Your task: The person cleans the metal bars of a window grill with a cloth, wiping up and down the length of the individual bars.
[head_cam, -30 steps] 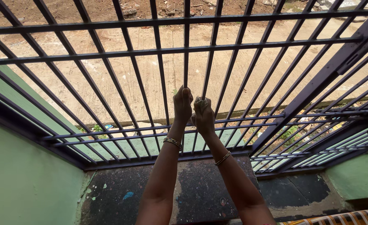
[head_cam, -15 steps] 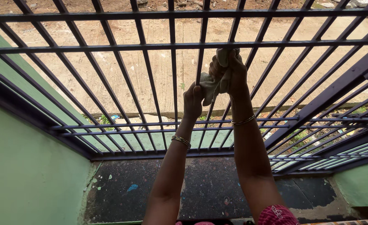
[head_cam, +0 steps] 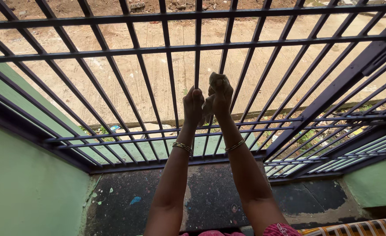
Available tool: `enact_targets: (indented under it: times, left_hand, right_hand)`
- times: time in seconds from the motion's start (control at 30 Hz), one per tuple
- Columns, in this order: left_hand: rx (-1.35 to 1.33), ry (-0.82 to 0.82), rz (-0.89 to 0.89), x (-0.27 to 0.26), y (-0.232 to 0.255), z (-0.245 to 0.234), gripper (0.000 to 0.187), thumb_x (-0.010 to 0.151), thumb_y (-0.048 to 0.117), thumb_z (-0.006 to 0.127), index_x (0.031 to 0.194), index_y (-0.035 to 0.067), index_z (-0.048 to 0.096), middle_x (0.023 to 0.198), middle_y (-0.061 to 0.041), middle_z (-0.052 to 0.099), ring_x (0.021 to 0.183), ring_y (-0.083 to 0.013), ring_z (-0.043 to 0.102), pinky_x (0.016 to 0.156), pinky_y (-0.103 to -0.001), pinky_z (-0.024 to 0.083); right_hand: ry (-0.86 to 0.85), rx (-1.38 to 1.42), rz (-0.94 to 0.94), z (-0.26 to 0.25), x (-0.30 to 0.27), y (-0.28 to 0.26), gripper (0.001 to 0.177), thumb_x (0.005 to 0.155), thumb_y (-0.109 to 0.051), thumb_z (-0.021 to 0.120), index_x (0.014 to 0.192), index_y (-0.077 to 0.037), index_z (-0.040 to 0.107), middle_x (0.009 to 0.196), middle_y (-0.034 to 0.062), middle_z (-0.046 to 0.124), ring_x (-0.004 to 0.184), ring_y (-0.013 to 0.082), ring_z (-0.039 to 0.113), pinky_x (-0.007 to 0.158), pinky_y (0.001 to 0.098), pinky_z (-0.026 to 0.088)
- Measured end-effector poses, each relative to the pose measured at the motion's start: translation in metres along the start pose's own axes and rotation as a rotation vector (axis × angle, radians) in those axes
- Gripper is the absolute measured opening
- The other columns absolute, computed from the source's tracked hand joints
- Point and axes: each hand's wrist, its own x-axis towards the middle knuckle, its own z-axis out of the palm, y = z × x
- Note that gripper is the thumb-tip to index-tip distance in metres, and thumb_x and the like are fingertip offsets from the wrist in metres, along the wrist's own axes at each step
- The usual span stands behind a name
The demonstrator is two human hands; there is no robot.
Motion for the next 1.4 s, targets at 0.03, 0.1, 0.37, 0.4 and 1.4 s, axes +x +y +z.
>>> enact_targets:
  times: [0.03,0.1,0.37,0.4,1.4]
  left_hand:
    - [0.0,0.004,-0.006,0.0,-0.001,0.0,0.049,0.111,0.048,0.041,0.084,0.008,0.051,0.062,0.003,0.043,0.056,-0.0052,0.039,0.051,-0.028,0.031]
    - [-0.021,0.003,-0.004,0.0,-0.002,0.0,0.049,0.112,0.047,0.041,0.084,0.008,0.051,0.062,0.003,0.041,0.057,-0.0054,0.037,0.051,-0.028,0.03]
    - [0.016,-0.019,0.002,-0.003,-0.004,-0.001,0.048,0.112,0.048,0.039,0.085,0.009,0.05,0.062,0.005,0.038,0.055,-0.0055,0.036,0.051,-0.026,0.03]
    - [-0.017,-0.035,-0.017,-0.004,-0.004,-0.002,0.048,0.112,0.047,0.04,0.086,0.009,0.05,0.063,0.004,0.037,0.057,-0.0058,0.034,0.052,-0.026,0.029]
    - [0.1,-0.062,-0.103,0.004,0.016,-0.105,0.035,0.115,0.028,0.042,0.114,-0.001,0.061,0.082,-0.013,0.059,0.073,-0.0206,0.054,0.066,-0.035,0.044]
  right_hand:
    - [0.061,-0.154,-0.045,0.001,-0.009,0.006,0.032,0.111,-0.036,0.052,0.107,-0.005,0.06,0.077,-0.0039,0.05,0.064,0.0048,0.046,0.056,0.022,0.038]
    - [0.101,-0.189,0.017,0.003,-0.03,0.015,0.026,0.11,-0.031,0.054,0.106,-0.005,0.057,0.076,-0.0028,0.05,0.064,0.0047,0.046,0.053,0.0228,0.038]
    - [0.153,-0.657,0.205,-0.008,-0.094,0.032,0.022,0.105,-0.021,0.056,0.116,-0.003,0.051,0.072,0.0137,0.065,0.058,0.0196,0.067,0.052,0.0364,0.049]
    - [0.097,-0.819,0.062,-0.012,-0.103,0.032,0.023,0.106,-0.019,0.057,0.12,-0.002,0.051,0.08,0.0164,0.067,0.068,0.0274,0.069,0.057,0.0396,0.051]
    - [0.114,-0.505,-0.221,0.119,0.022,-0.012,0.008,0.108,-0.01,0.057,0.111,-0.003,0.054,0.092,0.0043,0.067,0.083,0.011,0.064,0.073,0.027,0.051]
